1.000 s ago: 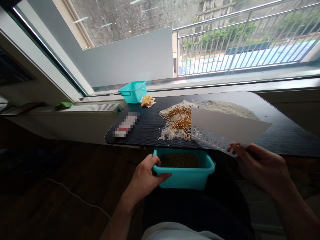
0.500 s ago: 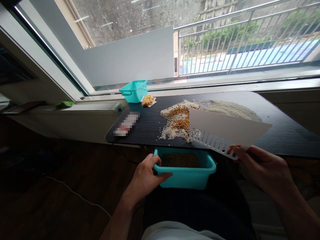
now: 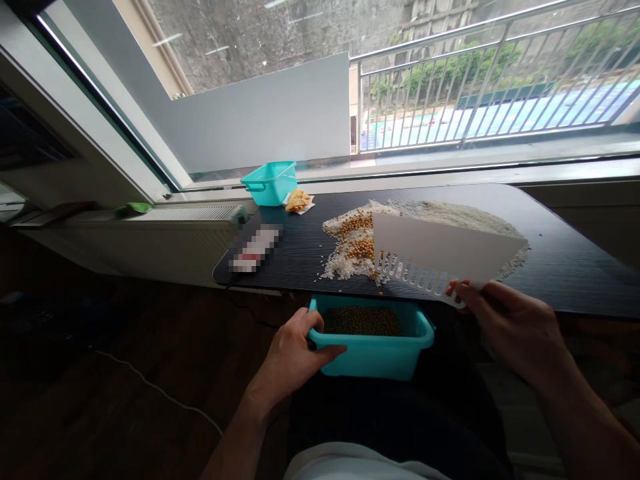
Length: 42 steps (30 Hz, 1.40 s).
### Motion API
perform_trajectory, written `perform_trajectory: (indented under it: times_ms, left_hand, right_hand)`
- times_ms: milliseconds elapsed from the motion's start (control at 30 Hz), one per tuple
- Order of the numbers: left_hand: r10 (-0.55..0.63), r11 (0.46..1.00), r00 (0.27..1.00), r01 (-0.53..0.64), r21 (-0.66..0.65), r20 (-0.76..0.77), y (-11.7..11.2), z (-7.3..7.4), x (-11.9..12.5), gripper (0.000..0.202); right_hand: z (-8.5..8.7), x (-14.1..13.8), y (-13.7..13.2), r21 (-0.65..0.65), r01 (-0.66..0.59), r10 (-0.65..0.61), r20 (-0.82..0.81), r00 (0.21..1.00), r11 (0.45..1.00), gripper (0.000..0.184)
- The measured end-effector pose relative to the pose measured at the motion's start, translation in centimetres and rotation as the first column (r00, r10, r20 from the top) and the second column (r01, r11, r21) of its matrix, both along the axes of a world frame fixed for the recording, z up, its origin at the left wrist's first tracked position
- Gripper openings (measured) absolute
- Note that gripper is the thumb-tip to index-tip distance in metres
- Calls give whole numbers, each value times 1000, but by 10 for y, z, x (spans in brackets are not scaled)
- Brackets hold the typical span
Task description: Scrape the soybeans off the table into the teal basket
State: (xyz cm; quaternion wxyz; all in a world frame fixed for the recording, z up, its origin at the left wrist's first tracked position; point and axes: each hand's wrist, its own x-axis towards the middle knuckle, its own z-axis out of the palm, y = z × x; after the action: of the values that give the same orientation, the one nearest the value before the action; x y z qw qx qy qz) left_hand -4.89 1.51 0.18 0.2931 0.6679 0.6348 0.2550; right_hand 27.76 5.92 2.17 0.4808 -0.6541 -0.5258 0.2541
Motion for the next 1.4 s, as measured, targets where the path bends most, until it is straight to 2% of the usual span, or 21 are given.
perform_trajectory:
  times_ms: [167, 567, 800, 1000, 1200, 1400]
  left_hand:
    - [5, 1000, 1000, -5, 13, -7, 0, 1, 0, 27]
    - [6, 1000, 1000, -6, -3, -1, 0, 0, 1, 28]
    - [-4, 1000, 1000, 4, 11, -6, 0, -2, 0, 28]
    - [-6, 1000, 1000, 6, 7, -3, 0, -2, 0, 27]
    - [-4, 1000, 1000, 4, 19, -11, 0, -3, 0, 27]
    - [-5, 1000, 1000, 5, 26, -1, -1, -4, 0, 27]
  right_hand:
    - [5, -11, 1, 0, 18, -18, -46, 999, 1000, 57]
    - [13, -17, 1, -4, -36, 36, -71, 997, 999, 53]
    - [4, -3, -3, -26, 10, -10, -31, 999, 1000, 45]
    - [-4, 1, -5, -3, -16, 16, -17, 1000, 1000, 46]
    - [6, -7, 0, -37, 35, -37, -60, 998, 999, 51]
    - [9, -16, 3, -18, -27, 25, -72, 997, 999, 54]
